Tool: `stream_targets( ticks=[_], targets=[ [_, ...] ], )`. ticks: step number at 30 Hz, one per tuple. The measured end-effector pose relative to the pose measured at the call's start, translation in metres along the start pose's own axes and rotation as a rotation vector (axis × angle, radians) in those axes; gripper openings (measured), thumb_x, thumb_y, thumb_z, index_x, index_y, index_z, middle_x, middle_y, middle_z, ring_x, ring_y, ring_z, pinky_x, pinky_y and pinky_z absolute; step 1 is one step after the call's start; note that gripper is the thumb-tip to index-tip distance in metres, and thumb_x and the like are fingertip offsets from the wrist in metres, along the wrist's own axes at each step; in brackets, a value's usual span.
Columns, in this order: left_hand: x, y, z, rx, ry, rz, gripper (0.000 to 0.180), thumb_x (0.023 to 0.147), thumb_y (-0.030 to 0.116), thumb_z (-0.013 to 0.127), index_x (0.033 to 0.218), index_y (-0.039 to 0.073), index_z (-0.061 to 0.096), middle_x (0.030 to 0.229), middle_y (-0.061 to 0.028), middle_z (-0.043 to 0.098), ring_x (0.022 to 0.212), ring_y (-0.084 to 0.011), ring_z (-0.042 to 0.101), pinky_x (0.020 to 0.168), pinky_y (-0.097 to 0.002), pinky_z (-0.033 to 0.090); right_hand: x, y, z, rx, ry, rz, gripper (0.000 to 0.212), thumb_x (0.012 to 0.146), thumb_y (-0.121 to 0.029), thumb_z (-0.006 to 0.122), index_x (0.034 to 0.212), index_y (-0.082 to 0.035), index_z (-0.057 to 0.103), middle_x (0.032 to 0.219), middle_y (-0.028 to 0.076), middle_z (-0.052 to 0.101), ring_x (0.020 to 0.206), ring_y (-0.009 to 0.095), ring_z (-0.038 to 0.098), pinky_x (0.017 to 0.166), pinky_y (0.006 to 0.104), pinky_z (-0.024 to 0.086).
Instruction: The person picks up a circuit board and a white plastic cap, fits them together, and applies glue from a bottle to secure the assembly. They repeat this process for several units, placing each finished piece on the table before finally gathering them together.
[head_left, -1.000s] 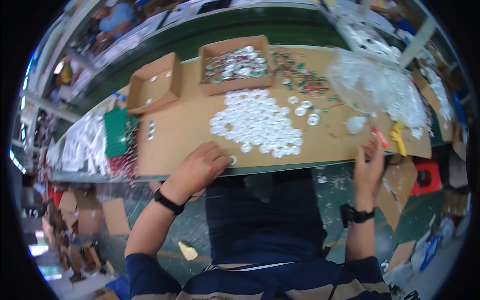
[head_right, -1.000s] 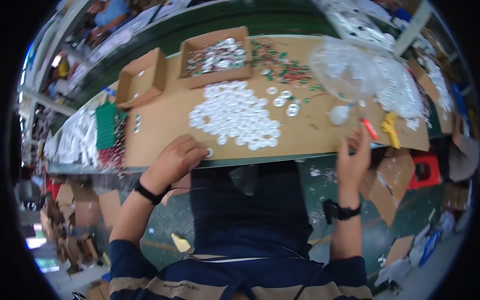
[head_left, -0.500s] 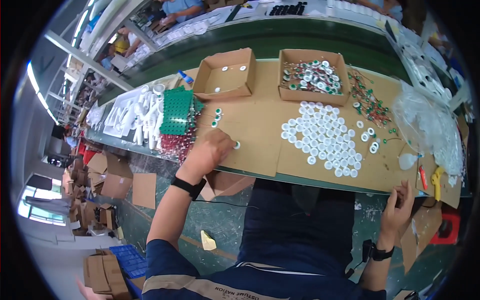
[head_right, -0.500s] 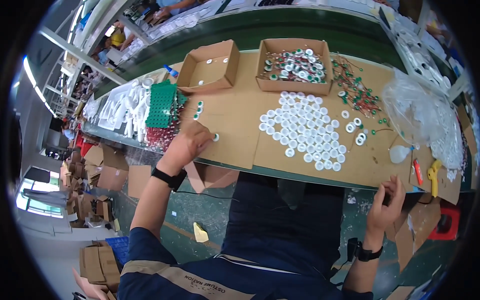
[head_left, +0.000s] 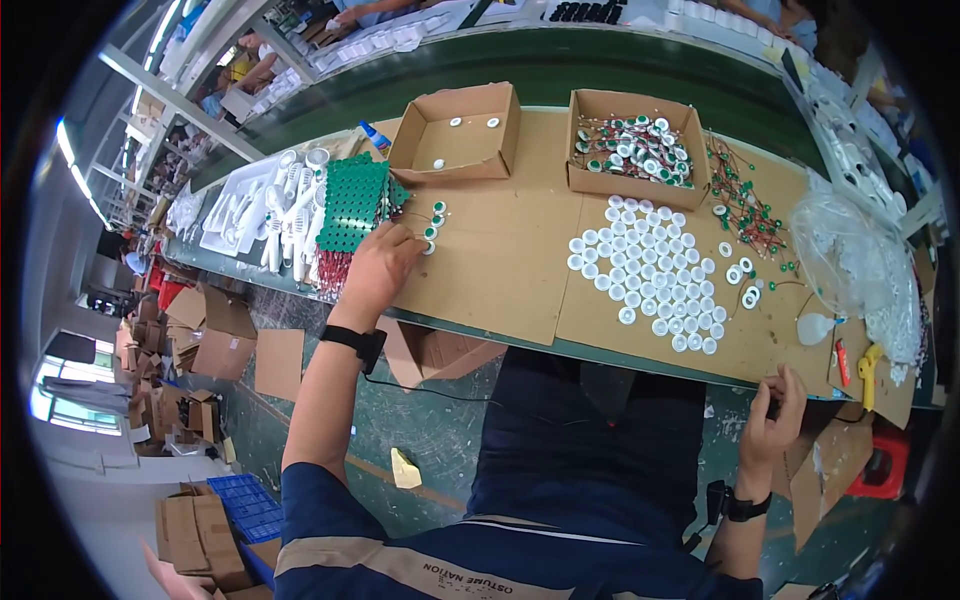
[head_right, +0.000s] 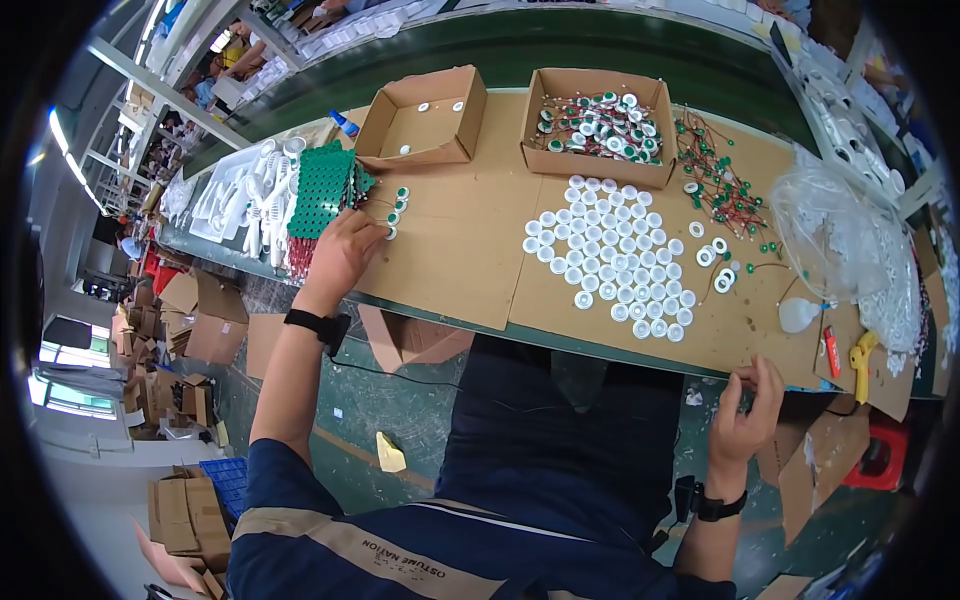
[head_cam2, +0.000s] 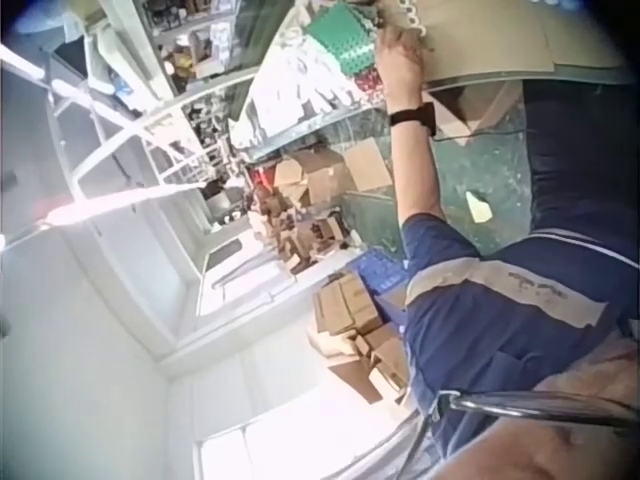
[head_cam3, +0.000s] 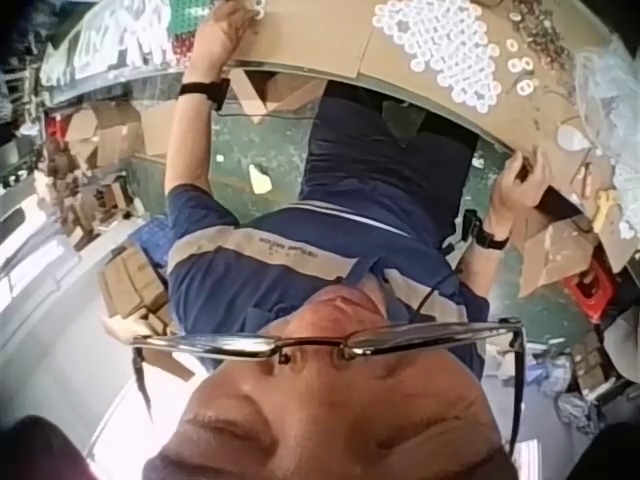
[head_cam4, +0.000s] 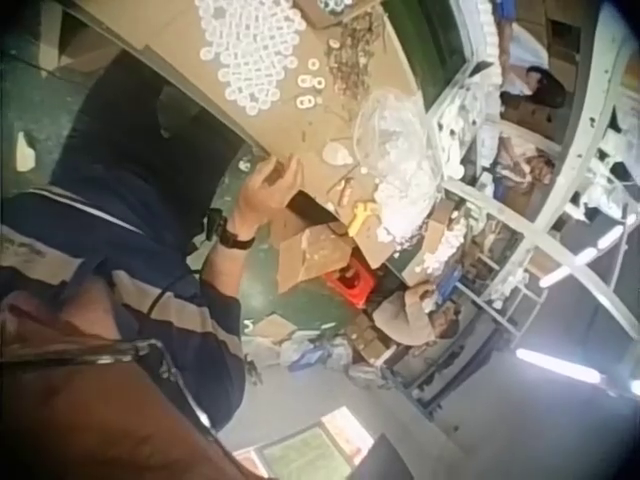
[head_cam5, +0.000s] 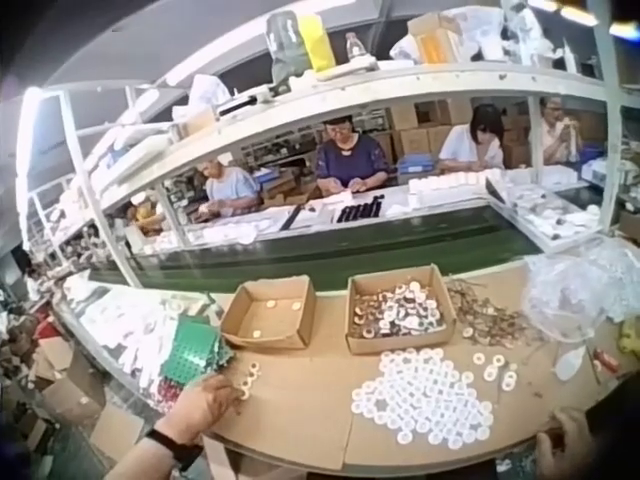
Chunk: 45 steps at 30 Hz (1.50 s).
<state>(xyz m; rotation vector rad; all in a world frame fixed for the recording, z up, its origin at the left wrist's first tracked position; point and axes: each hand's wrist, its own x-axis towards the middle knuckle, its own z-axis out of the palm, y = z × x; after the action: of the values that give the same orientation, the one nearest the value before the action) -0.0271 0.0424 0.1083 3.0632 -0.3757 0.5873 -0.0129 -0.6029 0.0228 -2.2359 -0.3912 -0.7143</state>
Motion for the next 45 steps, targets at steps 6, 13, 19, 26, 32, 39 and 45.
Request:
stream_targets(
  ticks=[6,13,19,26,32,39,45],
  targets=[
    [0.009,-0.001,0.003,0.027,-0.064,-0.007,0.013,0.092,0.005,0.078,0.104,0.007,0.083,0.101,-0.0092,0.074,0.102,-0.0328,0.072,0.094,-0.0452,0.06,0.001,-0.003,0.0,-0.001,0.006,-0.003,0.043,0.106,0.009,0.072,0.149,0.007,0.068,0.135,0.02,0.072,0.103,0.024,0.072,0.09,0.0352,0.061],
    [0.004,0.004,-0.002,0.054,-0.075,-0.016,0.009,0.094,0.007,0.073,0.096,0.008,0.081,0.097,-0.0104,0.071,0.1,-0.0332,0.07,0.093,-0.0454,0.059,0.0,-0.024,0.013,0.002,0.048,-0.136,0.042,0.1,0.011,0.075,0.141,0.006,0.071,0.128,0.021,0.072,0.097,0.029,0.073,0.086,0.038,0.061],
    [0.015,-0.004,0.0,0.043,-0.104,0.01,0.011,0.097,0.01,0.07,0.093,0.008,0.08,0.097,-0.011,0.072,0.102,-0.0334,0.07,0.093,-0.0463,0.059,-0.004,-0.033,0.004,0.035,0.023,-0.13,0.037,0.098,0.013,0.075,0.134,0.006,0.074,0.127,0.021,0.073,0.094,0.032,0.075,0.084,0.0402,0.064],
    [0.001,-0.009,0.002,-0.069,-0.11,-0.115,0.013,0.1,0.015,0.073,0.092,0.006,0.08,0.101,-0.0143,0.074,0.107,-0.0372,0.071,0.097,-0.0503,0.058,-0.002,-0.028,-0.004,0.037,0.031,-0.124,0.035,0.098,0.015,0.075,0.132,0.006,0.075,0.128,0.022,0.074,0.098,0.034,0.076,0.086,0.0406,0.066],
    [0.013,-0.009,-0.001,-0.1,-0.16,-0.156,0.01,0.098,0.013,0.077,0.098,0.004,0.082,0.101,-0.0147,0.075,0.105,-0.0389,0.07,0.099,-0.0502,0.059,-0.003,-0.025,-0.002,-0.016,0.037,-0.145,0.034,0.1,0.015,0.074,0.132,0.006,0.075,0.13,0.023,0.074,0.101,0.035,0.077,0.086,0.0408,0.066],
    [0.005,-0.01,-0.005,-0.075,-0.11,-0.097,0.01,0.096,0.014,0.078,0.101,0.008,0.085,0.103,-0.0121,0.077,0.109,-0.0352,0.072,0.101,-0.0473,0.059,-0.003,-0.024,0.003,0.026,0.017,-0.137,0.033,0.101,0.015,0.074,0.132,0.005,0.075,0.131,0.023,0.075,0.103,0.033,0.078,0.087,0.0406,0.067],
    [0.009,0.004,-0.018,-0.088,0.088,-0.153,0.008,0.095,0.009,0.081,0.101,0.006,0.085,0.102,-0.0127,0.078,0.106,-0.0368,0.073,0.098,-0.0485,0.06,-0.005,-0.035,-0.003,-0.033,0.012,-0.126,0.031,0.102,0.012,0.073,0.132,0.007,0.076,0.126,0.023,0.077,0.102,0.034,0.077,0.09,0.0405,0.066]
  ],
)
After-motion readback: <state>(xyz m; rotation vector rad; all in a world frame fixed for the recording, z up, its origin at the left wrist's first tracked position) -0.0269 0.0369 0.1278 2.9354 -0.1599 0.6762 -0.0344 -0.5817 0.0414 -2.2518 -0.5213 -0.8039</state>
